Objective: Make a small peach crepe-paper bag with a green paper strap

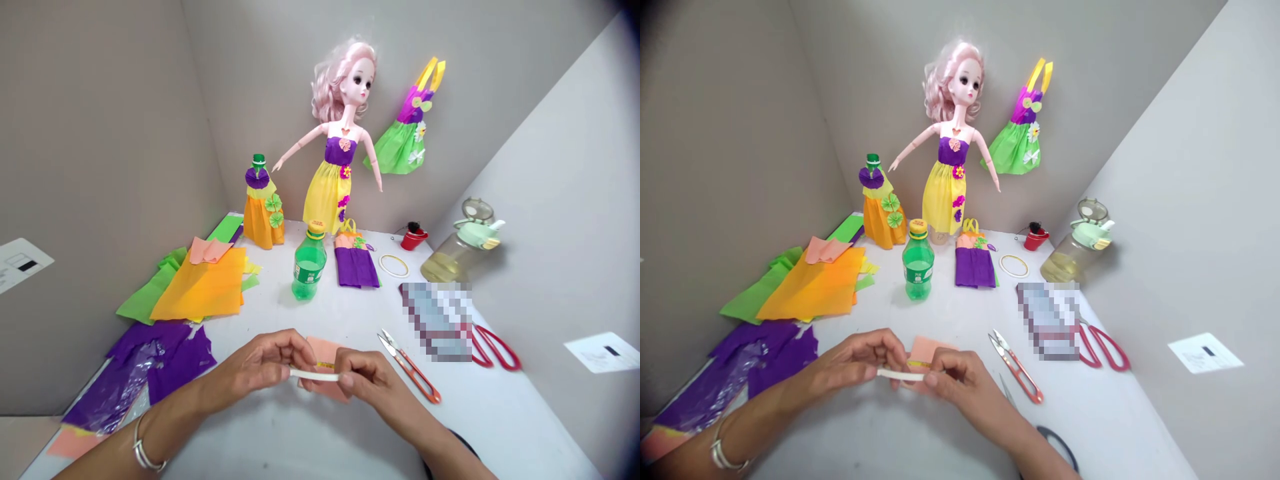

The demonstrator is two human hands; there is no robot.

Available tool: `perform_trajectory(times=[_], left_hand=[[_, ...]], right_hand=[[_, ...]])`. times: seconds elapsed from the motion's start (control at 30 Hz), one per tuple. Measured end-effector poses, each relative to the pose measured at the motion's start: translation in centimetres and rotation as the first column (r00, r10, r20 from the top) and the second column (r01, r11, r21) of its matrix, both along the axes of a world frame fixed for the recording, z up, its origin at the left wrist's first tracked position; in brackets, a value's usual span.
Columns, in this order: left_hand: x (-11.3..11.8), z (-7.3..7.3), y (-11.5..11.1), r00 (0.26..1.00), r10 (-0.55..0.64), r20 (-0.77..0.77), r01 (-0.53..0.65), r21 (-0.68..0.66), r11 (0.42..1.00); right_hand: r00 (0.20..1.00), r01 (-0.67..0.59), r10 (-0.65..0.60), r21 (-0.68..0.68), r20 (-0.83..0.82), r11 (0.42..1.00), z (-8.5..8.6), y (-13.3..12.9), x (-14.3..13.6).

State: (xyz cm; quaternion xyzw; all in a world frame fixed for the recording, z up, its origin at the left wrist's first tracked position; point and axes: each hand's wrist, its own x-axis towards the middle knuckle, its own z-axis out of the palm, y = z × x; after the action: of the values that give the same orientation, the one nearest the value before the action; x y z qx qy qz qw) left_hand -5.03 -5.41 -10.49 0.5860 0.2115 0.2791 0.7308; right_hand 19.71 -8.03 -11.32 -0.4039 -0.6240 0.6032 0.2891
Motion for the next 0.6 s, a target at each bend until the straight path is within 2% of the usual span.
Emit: perform_trajectory(times=[0.17,0.3,0.43,0.6], left_hand=[[-0.1,0.1,0.1,0.998,0.038,0.050,-0.036,-0.038,0.999],[0.0,-0.5,0.3,0.988,0.124,0.093,-0.125,0.003,0.992],[0.0,-0.8,0.2,0.987,0.128,0.096,-0.132,0.031,0.991],[0.2,-0.8,0.0,0.980,0.111,0.167,-0.098,-0.085,0.992]], right_hand=[[0.992,-0.026,0.016,-0.083,-0.128,0.996,-0.6,0.3,0.4],[0.979,-0.018,-0.010,-0.137,-0.202,0.990,-0.7,0.5,0.3],[0.970,0.002,-0.044,-0.174,-0.238,0.985,-0.5,0.5,0.1],[0.948,-0.015,-0.067,-0.254,-0.312,0.967,-0.2,0.6,0.0]])
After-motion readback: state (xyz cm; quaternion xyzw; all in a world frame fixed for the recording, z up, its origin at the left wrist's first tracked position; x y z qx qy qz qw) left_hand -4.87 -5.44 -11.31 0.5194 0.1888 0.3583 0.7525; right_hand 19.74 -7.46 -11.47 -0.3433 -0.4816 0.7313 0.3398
